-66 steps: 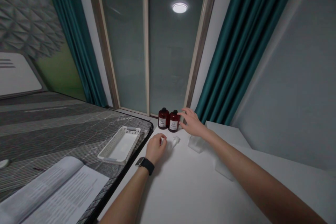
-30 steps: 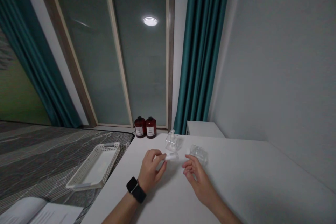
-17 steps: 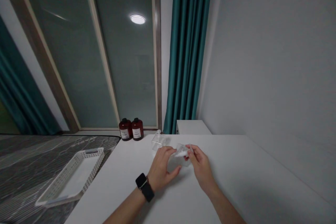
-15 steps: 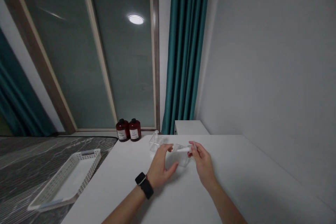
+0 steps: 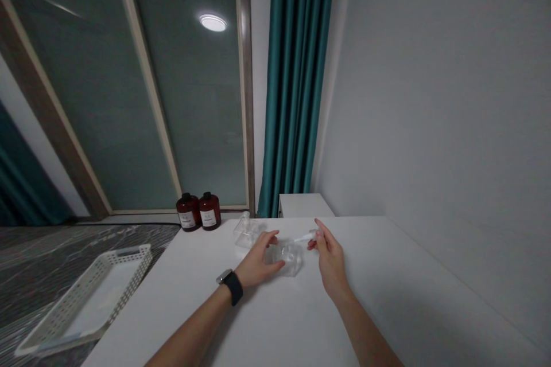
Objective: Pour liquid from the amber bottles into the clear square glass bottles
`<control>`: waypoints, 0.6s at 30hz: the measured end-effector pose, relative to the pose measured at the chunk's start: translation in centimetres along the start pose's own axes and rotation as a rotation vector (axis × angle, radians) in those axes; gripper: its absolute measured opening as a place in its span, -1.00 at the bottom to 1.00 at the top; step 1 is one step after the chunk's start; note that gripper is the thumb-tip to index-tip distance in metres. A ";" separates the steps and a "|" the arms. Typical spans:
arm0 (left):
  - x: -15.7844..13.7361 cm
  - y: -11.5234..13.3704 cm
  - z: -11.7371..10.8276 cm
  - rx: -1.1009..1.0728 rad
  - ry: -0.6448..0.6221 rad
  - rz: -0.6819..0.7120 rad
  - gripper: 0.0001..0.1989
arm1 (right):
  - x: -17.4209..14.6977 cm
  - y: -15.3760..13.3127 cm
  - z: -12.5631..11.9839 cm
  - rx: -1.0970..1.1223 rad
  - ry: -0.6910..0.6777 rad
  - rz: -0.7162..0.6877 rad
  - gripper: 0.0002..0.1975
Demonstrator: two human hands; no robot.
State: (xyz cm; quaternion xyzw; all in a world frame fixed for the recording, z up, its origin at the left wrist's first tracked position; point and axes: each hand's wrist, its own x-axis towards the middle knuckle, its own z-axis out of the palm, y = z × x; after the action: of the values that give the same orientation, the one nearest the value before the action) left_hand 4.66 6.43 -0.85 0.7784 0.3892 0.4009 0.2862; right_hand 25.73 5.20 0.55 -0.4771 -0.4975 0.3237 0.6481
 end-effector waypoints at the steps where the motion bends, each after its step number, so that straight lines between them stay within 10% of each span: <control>1: -0.4 0.3 -0.2 -0.004 -0.006 -0.010 -0.32 | -0.2 -0.3 0.1 -0.023 -0.014 -0.027 -0.38; 12: -5.2 1.6 -1.9 -0.072 -0.049 -0.057 -0.26 | -3.0 -1.2 1.4 -0.274 -0.296 -0.452 -0.56; 18: -5.3 1.4 -1.8 -0.102 -0.057 -0.068 -0.23 | -4.0 -0.8 2.2 -0.227 -0.426 -0.318 -0.52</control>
State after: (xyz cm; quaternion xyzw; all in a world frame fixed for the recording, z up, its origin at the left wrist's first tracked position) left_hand 1.67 1.50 -0.94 0.7603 0.3863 0.3876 0.3499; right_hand 22.36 1.96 0.09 -0.3840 -0.7241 0.2532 0.5140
